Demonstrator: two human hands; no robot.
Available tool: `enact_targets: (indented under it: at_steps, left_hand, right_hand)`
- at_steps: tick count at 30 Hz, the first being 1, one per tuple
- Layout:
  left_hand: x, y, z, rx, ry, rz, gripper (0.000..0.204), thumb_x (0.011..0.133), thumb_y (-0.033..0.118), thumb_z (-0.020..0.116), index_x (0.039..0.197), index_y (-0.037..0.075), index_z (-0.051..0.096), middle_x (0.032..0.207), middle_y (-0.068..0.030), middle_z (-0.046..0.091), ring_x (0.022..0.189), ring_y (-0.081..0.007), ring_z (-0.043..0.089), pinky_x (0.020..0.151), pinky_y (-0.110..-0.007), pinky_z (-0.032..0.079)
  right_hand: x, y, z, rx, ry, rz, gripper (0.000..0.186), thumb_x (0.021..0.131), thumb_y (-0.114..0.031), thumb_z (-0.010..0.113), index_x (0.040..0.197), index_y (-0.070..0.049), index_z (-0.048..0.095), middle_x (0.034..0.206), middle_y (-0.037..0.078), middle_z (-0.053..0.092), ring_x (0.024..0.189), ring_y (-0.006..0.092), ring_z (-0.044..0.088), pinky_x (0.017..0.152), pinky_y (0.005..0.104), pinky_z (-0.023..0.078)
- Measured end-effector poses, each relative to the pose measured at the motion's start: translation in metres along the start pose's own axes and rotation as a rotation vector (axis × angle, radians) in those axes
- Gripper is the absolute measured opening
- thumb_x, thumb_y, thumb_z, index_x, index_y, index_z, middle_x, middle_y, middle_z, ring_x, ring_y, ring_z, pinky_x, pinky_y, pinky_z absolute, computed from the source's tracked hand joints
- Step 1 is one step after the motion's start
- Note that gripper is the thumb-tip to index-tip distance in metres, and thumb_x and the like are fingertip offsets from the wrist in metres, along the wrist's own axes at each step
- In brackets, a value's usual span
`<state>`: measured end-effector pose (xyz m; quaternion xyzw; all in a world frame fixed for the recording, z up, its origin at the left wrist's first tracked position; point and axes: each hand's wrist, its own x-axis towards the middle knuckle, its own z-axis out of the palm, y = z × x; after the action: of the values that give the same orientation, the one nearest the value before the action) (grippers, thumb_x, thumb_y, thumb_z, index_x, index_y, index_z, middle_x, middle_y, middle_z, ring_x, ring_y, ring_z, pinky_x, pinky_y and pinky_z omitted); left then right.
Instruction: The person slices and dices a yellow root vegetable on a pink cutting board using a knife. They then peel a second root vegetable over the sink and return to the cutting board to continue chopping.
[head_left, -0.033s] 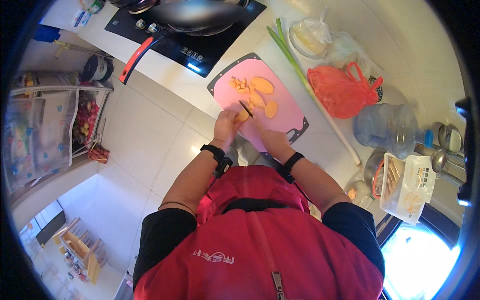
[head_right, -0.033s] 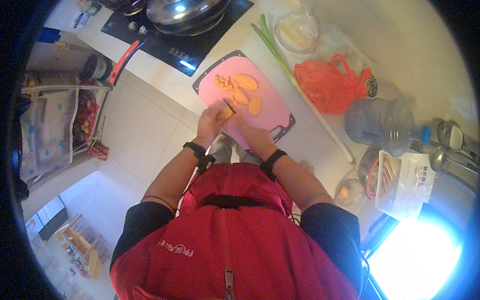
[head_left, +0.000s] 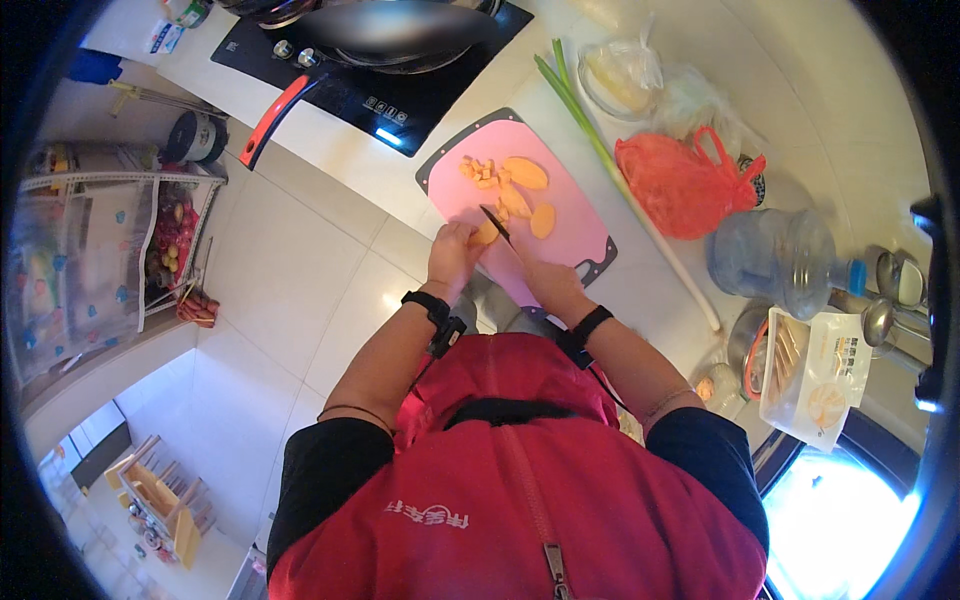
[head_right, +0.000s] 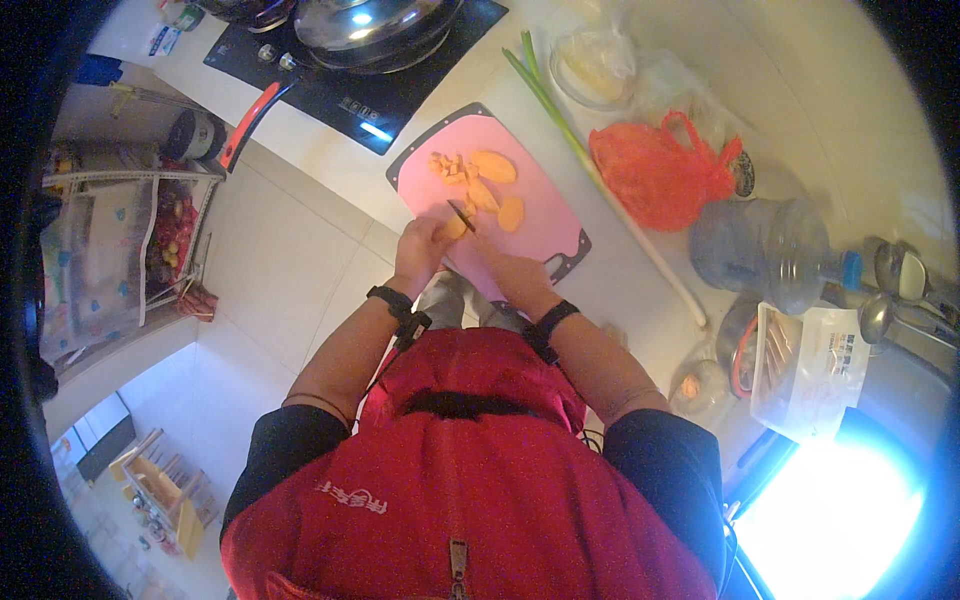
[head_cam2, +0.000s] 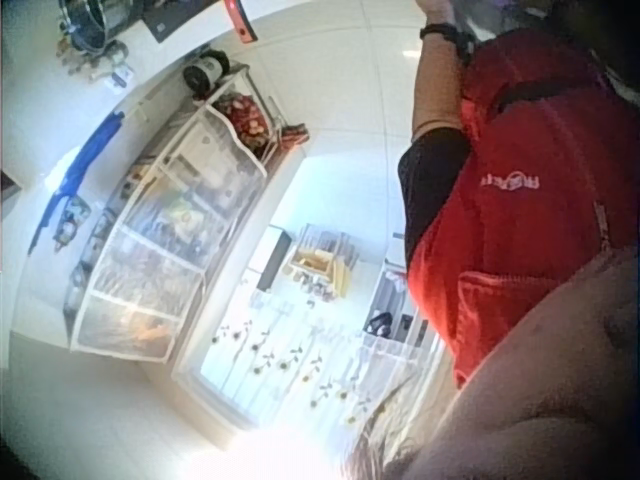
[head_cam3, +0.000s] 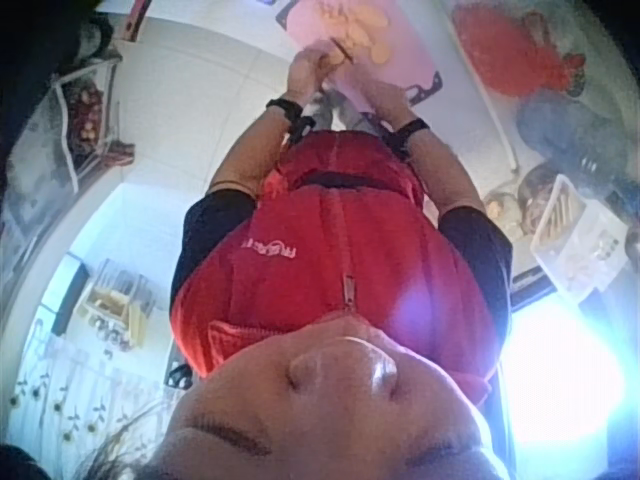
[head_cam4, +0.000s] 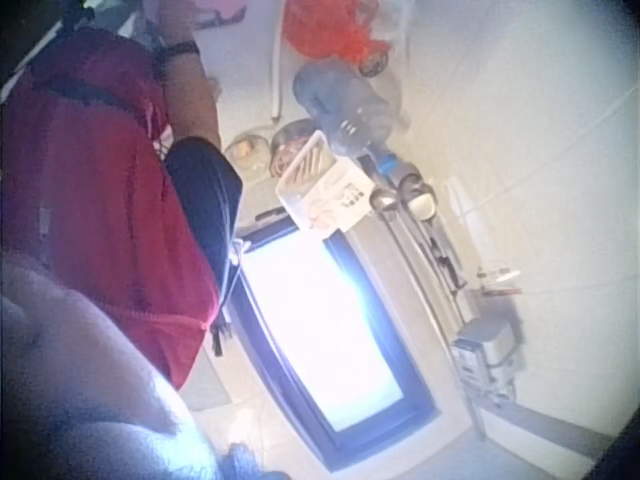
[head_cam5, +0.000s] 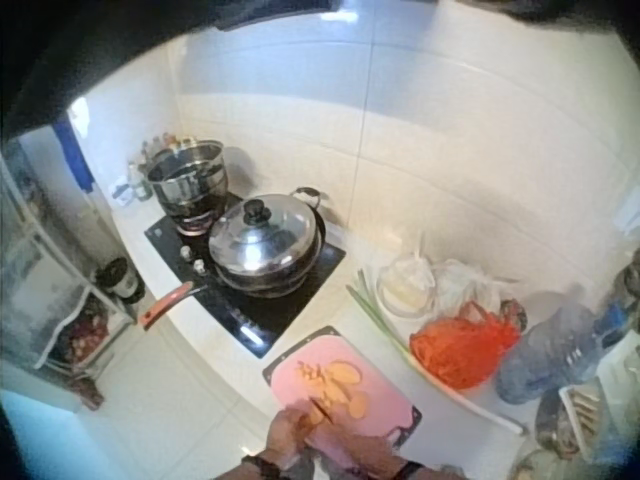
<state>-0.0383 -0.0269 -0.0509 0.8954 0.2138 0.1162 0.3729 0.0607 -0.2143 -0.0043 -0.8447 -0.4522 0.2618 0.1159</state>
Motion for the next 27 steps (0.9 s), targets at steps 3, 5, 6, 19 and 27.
enact_targets:
  at_steps: [3,5,6,19,27]
  left_hand:
    - [0.0,0.002,0.001,0.005,0.004,-0.031,0.026,0.074,0.011,0.076,0.096,0.003,0.065,0.093,-0.0134,0.064,0.092,-0.0346,0.06,0.083,-0.042,0.05]
    - [0.001,0.002,0.002,0.004,-0.005,-0.058,0.026,0.074,0.011,0.076,0.096,0.003,0.065,0.093,-0.0134,0.064,0.092,-0.0346,0.06,0.083,-0.042,0.05]
    - [0.001,0.002,0.002,-0.006,-0.014,-0.079,0.026,0.074,0.011,0.076,0.096,0.003,0.065,0.093,-0.0134,0.064,0.093,-0.0345,0.06,0.083,-0.042,0.05]
    - [0.002,0.0,0.0,-0.011,-0.031,-0.06,0.029,0.074,0.015,0.077,0.098,0.002,0.065,0.096,-0.0153,0.064,0.094,-0.0354,0.06,0.085,-0.043,0.05]
    - [0.007,-0.001,-0.005,-0.021,0.026,-0.049,0.026,0.075,0.012,0.076,0.096,0.002,0.065,0.093,-0.0141,0.063,0.092,-0.034,0.06,0.082,-0.042,0.05]
  right_hand:
    - [-0.004,-0.003,-0.01,-0.038,-0.074,0.078,0.072,0.091,-0.01,0.047,0.155,-0.029,0.019,0.08,0.019,0.069,0.072,0.0384,0.069,0.06,0.0485,0.054]
    - [-0.007,-0.007,-0.015,-0.134,-0.135,0.103,0.073,0.09,-0.011,0.048,0.155,-0.028,0.019,0.077,0.018,0.069,0.07,0.0368,0.069,0.06,0.048,0.054]
    - [-0.009,-0.008,-0.015,-0.182,-0.156,0.088,0.073,0.09,-0.012,0.049,0.155,-0.028,0.019,0.076,0.017,0.069,0.07,0.0359,0.069,0.059,0.0479,0.054]
    - [0.008,0.002,0.007,-0.061,-0.049,0.035,0.068,0.093,-0.02,0.048,0.155,-0.02,0.021,0.078,0.017,0.07,0.063,0.0348,0.068,0.057,0.0492,0.053]
    - [-0.005,-0.015,-0.011,-0.134,-0.112,0.057,0.074,0.09,-0.013,0.051,0.155,-0.023,0.017,0.075,0.017,0.069,0.065,0.0357,0.068,0.056,0.0497,0.053]
